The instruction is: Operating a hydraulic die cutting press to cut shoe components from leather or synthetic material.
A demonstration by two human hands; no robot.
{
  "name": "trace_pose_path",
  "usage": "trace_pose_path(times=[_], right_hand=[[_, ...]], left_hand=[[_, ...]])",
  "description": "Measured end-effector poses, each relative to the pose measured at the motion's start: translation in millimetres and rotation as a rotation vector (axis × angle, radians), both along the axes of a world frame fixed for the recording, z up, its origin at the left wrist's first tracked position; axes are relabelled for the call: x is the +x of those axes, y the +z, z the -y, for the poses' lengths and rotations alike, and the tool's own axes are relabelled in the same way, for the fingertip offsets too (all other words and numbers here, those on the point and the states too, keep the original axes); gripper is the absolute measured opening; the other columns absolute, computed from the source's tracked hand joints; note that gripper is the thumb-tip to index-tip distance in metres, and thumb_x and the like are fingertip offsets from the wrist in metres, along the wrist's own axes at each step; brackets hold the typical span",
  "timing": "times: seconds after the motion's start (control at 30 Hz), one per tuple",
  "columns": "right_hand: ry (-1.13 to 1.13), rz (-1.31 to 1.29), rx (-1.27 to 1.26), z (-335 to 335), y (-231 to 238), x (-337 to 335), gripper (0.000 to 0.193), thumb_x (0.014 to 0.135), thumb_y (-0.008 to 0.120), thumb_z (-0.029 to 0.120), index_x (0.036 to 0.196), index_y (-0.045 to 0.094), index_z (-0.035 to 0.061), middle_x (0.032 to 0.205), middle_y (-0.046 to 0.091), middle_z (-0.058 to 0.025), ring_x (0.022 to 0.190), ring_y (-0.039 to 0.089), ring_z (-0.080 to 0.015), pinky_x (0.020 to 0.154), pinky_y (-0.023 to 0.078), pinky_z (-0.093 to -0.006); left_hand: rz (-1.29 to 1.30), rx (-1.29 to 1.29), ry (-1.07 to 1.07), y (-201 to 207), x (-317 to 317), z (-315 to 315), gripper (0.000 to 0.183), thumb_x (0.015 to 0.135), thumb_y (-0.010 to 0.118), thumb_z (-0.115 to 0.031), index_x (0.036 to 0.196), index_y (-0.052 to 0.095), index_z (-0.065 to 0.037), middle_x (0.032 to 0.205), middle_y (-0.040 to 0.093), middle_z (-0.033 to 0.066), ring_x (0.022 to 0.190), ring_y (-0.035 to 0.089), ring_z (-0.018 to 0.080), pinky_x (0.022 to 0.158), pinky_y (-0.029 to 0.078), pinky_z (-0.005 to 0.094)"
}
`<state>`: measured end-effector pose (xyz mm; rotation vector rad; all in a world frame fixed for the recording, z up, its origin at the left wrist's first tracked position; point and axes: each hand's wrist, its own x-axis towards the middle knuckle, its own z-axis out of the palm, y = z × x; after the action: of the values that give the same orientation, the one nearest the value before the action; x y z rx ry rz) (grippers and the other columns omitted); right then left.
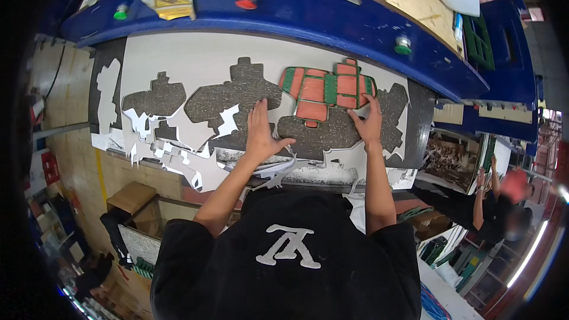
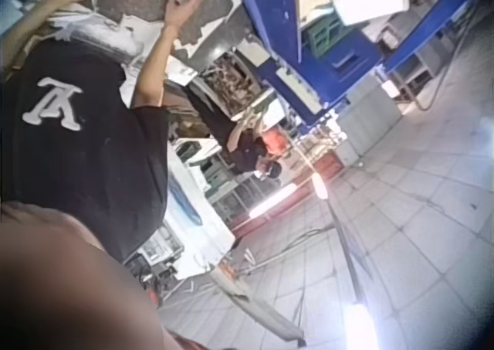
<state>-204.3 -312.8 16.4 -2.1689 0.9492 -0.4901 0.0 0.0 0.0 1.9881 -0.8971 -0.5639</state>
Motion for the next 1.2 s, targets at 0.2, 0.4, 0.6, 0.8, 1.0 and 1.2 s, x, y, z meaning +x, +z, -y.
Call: trace_pose_path(times=[0.2, 0.4, 0.6, 0.8, 1.0, 1.2], right_hand=[[-0.135, -0.089, -0.283, -3.9, -34.2, -9.9, 0.053, 0.077, 0.096, 0.037, 0.106, 0.06, 0.0098, 0.153, 0.056, -0.031, 0.154, 0.04, -0.0493, 0.125, 0.011, -0.0742], [-0.119, 0.088, -0.263, 13.9, -44.1, 25.2, 0.056, 0.078, 0.095, 0.041, 0.109, 0.059, 0.0106, 0.154, 0.052, -0.0348, 0.156, 0.036, -0.0513, 0.124, 0.01, -0.0769], [-0.125, 0.14, -0.32, 19.6, -57.9, 20.3, 0.057, 0.075, 0.097, 0.042, 0.105, 0.059, 0.0108, 0.154, 0.054, -0.0303, 0.155, 0.038, -0.0495, 0.123, 0.014, -0.0753], [-0.092, 0.186, -0.337, 21.2, -59.6, 14.1, 0.06, 0.07, 0.099, 0.044, 0.102, 0.06, 0.0104, 0.152, 0.054, -0.035, 0.153, 0.04, -0.0513, 0.125, 0.018, -0.0727], [-0.056, 0.187, -0.324, 18.9, -58.8, 14.0, 0.051, 0.074, 0.098, 0.033, 0.102, 0.062, 0.0115, 0.158, 0.052, -0.0321, 0.155, 0.04, -0.0477, 0.124, 0.018, -0.0731], [-0.036, 0.214, -0.321, 20.8, -60.6, 10.6, 0.047, 0.075, 0.098, 0.027, 0.104, 0.065, 0.0112, 0.158, 0.055, -0.026, 0.153, 0.044, -0.0453, 0.125, 0.021, -0.0692]], left_hand=[[0.311, 0.144, 0.075, 18.3, -21.7, 68.7, 0.146, 0.054, 0.101, -0.056, 0.161, 0.029, 0.011, 0.166, 0.039, 0.0299, 0.16, 0.03, 0.0418, 0.13, 0.011, 0.0641], [0.43, -0.026, 0.084, -14.6, -3.3, 84.7, 0.137, 0.057, 0.101, -0.053, 0.158, 0.036, 0.012, 0.161, 0.044, 0.0331, 0.154, 0.039, 0.0461, 0.126, 0.029, 0.0594], [0.526, 0.029, 0.069, -21.9, -12.3, 83.2, 0.11, 0.064, 0.098, -0.051, 0.147, 0.056, 0.007, 0.157, 0.054, 0.0279, 0.15, 0.047, 0.0443, 0.123, 0.035, 0.0569], [0.537, -0.037, 0.016, -26.0, -8.1, 79.4, 0.097, 0.069, 0.096, -0.049, 0.143, 0.062, 0.004, 0.153, 0.06, 0.0254, 0.147, 0.052, 0.0414, 0.124, 0.034, 0.0568], [0.473, -0.055, 0.065, -22.6, -12.7, 77.3, 0.091, 0.074, 0.093, -0.047, 0.142, 0.062, 0.004, 0.155, 0.058, 0.0248, 0.148, 0.051, 0.0393, 0.126, 0.032, 0.0558], [0.43, -0.097, 0.08, -24.8, -13.1, 75.4, 0.089, 0.077, 0.092, -0.043, 0.144, 0.061, 0.006, 0.153, 0.06, 0.0241, 0.149, 0.051, 0.0369, 0.128, 0.032, 0.0533]])
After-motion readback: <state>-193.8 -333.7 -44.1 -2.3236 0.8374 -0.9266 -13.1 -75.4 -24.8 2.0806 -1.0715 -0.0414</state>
